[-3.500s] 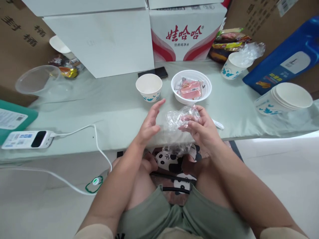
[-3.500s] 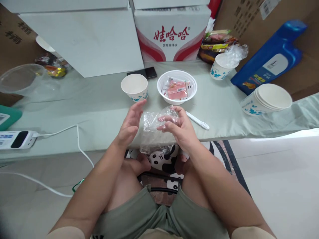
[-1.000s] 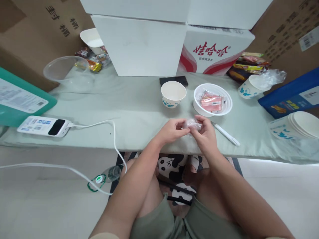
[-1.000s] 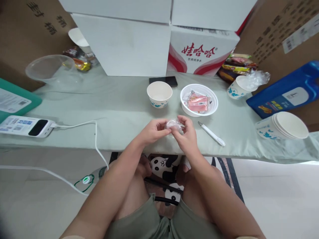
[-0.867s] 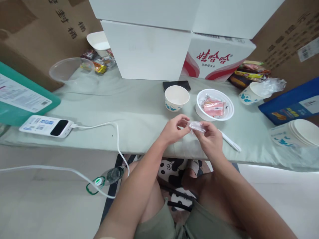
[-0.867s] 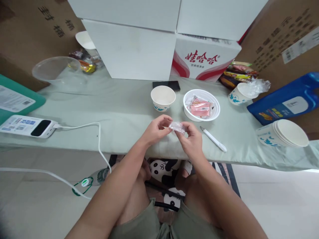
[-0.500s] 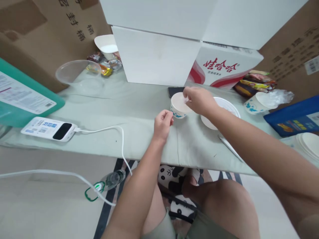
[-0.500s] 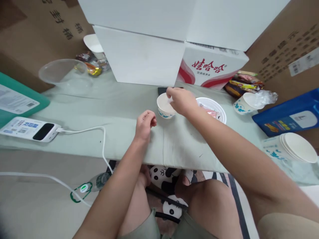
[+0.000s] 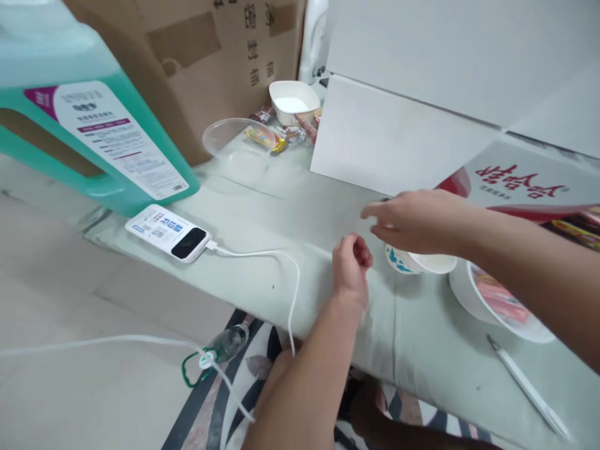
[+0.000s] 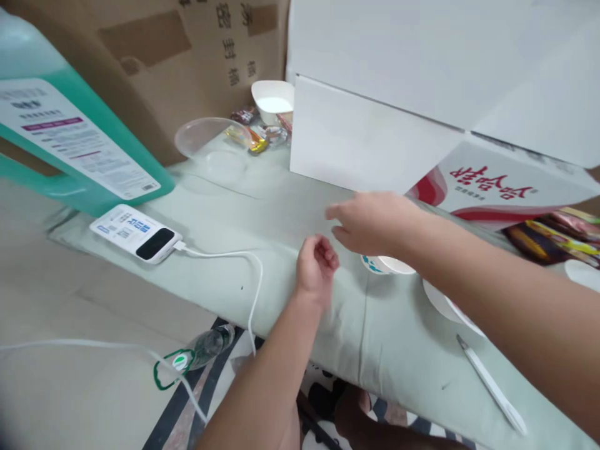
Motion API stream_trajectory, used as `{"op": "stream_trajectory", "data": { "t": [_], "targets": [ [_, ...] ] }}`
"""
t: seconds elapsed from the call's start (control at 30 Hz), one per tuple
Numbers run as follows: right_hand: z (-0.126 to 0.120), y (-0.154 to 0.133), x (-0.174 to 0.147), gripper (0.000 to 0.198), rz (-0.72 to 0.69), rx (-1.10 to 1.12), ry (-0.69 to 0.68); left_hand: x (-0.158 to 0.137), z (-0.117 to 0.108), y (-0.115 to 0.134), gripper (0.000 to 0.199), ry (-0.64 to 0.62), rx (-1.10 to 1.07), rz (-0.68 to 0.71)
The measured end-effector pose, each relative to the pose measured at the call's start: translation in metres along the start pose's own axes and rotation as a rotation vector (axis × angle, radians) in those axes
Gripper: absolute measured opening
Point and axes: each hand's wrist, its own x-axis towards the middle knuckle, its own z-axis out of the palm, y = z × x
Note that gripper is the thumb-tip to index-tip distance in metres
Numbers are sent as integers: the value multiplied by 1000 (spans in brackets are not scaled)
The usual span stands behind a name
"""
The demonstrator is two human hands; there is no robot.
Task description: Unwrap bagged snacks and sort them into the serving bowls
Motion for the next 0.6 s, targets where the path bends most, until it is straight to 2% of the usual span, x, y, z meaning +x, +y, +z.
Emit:
{"op": "stream_trajectory", "data": {
  "t": [0.13, 0.27, 0.4, 0.5, 0.57, 0.6],
  "targets": [
    [-6, -40, 62, 42, -137, 108, 117, 8, -3, 15, 20, 106, -249, -178],
    [1, -62, 141, 48, -221, 238, 229, 16, -9, 26, 16, 153, -358, -209],
    [-2, -88, 206, 62, -164, 347, 315, 23, -12, 31, 16, 180, -397, -213],
    [-1, -108, 243, 75, -79, 389, 305, 27, -14, 33, 15, 195, -393, -235],
    [1, -116, 265, 70, -81, 404, 307, 29, -16, 34, 13, 232, -393, -238],
    [2, -118, 275, 60, -96, 416, 321, 30, -17, 35, 12, 256, -391, -227]
  ]
}}
